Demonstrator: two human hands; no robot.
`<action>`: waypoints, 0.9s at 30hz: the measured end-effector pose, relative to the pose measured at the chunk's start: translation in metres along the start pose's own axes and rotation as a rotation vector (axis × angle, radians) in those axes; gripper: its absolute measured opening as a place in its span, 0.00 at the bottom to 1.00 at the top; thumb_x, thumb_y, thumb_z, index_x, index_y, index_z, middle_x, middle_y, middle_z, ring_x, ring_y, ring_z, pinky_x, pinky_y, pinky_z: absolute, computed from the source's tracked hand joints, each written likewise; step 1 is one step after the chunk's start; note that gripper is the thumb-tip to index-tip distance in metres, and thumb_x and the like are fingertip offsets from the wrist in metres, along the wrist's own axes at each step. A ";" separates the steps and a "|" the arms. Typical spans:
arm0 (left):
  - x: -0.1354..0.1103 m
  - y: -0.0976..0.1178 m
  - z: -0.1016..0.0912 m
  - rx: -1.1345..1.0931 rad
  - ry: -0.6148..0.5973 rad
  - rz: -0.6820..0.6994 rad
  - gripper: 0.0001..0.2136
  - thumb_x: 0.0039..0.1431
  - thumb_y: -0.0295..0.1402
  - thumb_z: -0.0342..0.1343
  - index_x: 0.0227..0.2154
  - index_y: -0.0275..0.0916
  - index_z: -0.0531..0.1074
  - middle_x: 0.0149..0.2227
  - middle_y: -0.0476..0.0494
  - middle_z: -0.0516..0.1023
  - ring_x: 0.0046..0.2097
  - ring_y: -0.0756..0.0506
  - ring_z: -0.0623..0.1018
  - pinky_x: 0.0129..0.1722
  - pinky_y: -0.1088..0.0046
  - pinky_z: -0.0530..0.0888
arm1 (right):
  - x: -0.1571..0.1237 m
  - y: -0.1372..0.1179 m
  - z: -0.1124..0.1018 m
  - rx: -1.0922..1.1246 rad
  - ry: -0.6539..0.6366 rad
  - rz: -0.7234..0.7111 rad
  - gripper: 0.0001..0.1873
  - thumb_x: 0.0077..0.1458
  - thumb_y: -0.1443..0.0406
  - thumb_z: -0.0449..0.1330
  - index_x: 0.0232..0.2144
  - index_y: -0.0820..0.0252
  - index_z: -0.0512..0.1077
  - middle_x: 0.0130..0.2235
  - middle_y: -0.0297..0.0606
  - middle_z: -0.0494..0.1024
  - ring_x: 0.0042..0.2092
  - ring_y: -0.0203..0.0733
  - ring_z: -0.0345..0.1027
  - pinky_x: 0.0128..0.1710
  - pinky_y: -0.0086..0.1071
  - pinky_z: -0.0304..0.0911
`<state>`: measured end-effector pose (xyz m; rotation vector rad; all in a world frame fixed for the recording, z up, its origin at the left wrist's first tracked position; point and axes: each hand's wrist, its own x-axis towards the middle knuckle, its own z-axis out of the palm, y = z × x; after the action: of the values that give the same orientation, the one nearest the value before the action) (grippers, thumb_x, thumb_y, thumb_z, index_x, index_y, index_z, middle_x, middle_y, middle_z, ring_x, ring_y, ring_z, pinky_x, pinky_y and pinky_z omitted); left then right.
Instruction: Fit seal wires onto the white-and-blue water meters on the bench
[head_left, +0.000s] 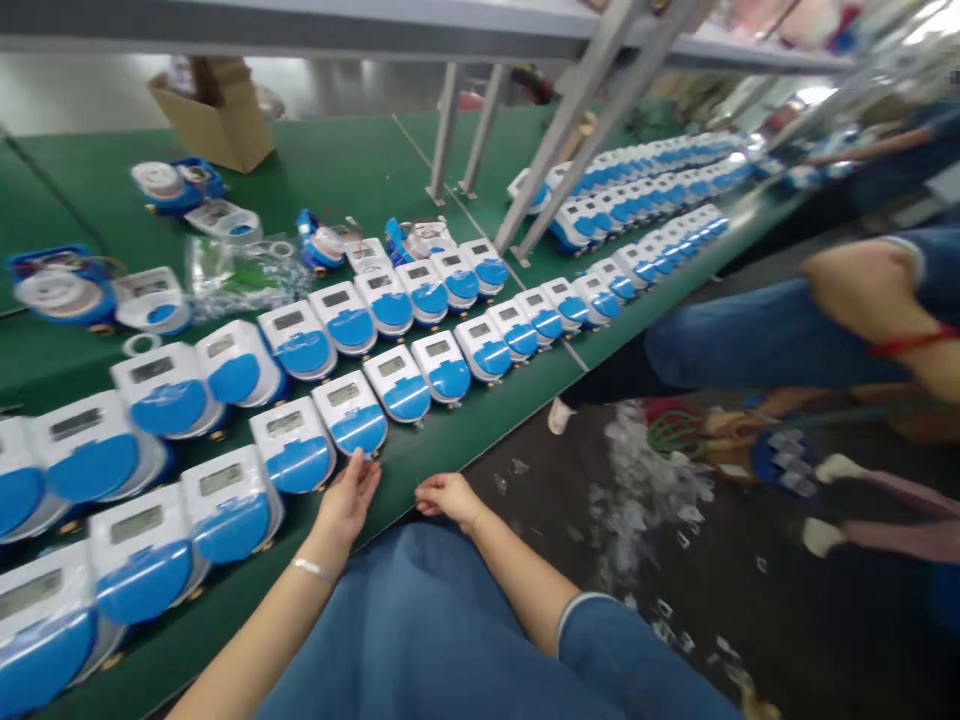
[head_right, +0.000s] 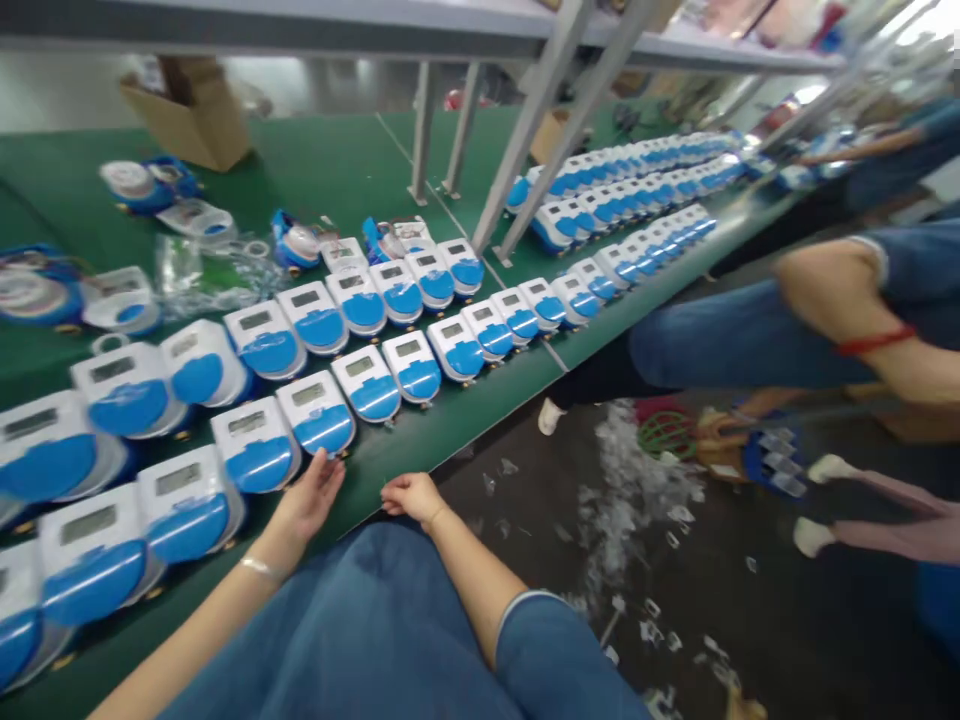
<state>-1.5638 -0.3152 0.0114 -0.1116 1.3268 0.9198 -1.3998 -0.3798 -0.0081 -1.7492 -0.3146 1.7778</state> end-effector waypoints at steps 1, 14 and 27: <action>0.001 0.001 0.001 0.007 0.009 -0.018 0.02 0.55 0.25 0.57 0.28 0.34 0.71 0.27 0.46 0.75 0.30 0.52 0.78 0.36 0.79 0.77 | 0.000 0.000 0.002 0.037 -0.020 0.014 0.07 0.41 0.70 0.68 0.23 0.66 0.72 0.20 0.34 0.74 0.21 0.32 0.70 0.21 0.21 0.66; -0.024 -0.009 -0.034 0.015 -0.102 -0.270 0.08 0.57 0.19 0.51 0.36 0.32 0.72 0.33 0.41 0.78 0.36 0.44 0.80 0.34 0.72 0.80 | -0.006 -0.021 0.046 0.343 -0.022 -0.096 0.18 0.35 0.62 0.71 0.29 0.64 0.70 0.28 0.35 0.77 0.32 0.35 0.74 0.33 0.27 0.67; -0.019 -0.014 -0.049 -0.058 -0.122 -0.168 0.09 0.55 0.19 0.54 0.38 0.32 0.73 0.35 0.38 0.79 0.36 0.47 0.80 0.40 0.73 0.78 | 0.002 -0.010 0.065 0.138 0.055 -0.324 0.17 0.44 0.56 0.63 0.31 0.61 0.65 0.29 0.34 0.75 0.33 0.43 0.76 0.32 0.33 0.70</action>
<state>-1.5921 -0.3617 0.0076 -0.2056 1.1595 0.8101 -1.4601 -0.3542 0.0021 -1.5487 -0.4166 1.4823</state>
